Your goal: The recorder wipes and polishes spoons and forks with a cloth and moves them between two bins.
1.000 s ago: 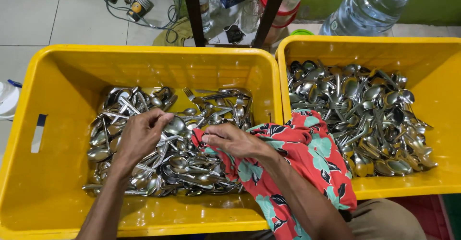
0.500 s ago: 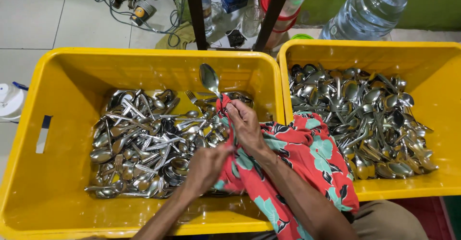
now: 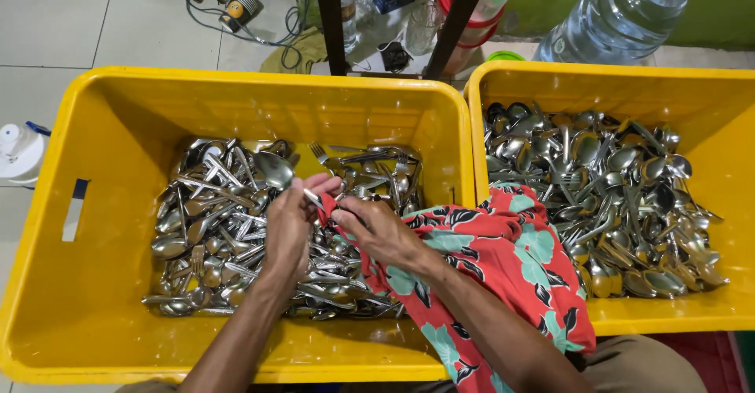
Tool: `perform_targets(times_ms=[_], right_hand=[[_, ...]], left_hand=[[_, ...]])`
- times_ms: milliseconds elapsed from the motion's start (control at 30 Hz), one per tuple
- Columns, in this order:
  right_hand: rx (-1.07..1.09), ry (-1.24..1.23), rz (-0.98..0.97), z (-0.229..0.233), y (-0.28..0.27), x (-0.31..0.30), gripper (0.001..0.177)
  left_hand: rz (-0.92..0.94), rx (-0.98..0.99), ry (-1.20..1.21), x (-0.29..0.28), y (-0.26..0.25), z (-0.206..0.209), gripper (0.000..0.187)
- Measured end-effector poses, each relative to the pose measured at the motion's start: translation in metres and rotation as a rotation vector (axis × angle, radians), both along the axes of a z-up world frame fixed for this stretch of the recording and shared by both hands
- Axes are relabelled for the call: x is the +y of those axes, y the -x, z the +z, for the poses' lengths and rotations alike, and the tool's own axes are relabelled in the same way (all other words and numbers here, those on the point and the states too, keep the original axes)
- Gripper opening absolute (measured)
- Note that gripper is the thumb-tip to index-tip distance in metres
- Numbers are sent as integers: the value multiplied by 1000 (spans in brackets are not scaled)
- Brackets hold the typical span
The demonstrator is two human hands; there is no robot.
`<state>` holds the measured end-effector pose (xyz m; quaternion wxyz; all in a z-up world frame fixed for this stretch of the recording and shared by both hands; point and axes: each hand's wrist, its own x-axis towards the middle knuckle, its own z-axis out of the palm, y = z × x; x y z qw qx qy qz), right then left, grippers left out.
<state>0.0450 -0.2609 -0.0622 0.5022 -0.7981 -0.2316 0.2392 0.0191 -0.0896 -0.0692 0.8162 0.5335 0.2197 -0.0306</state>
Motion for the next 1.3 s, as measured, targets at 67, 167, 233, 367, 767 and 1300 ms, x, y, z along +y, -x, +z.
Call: perform_targets(times_ms=[67,167,233,367,767,1300], right_hand=[[21,36,-20,4,0,-4,37],[-90,59,-115,2,-5,-12,31],[-223,37,-190,5,-9,-12,26],[-729,-103,-362,18,-7,-11,17],[-964,113,-168,-3,-9,-11,10],[-783,-34,-431,2,-19,-14,8]], left_hand=[[63,28,-93,14,-2,-3,49],[91,64,-253,33,-2,-14,41],[55,72,-326,31,3,-10,37],[-351,93,-142,-4,21,12,30],[-464,107,-343,-17,33,-1,39],[-322,49,-790,9,31,-5,31]])
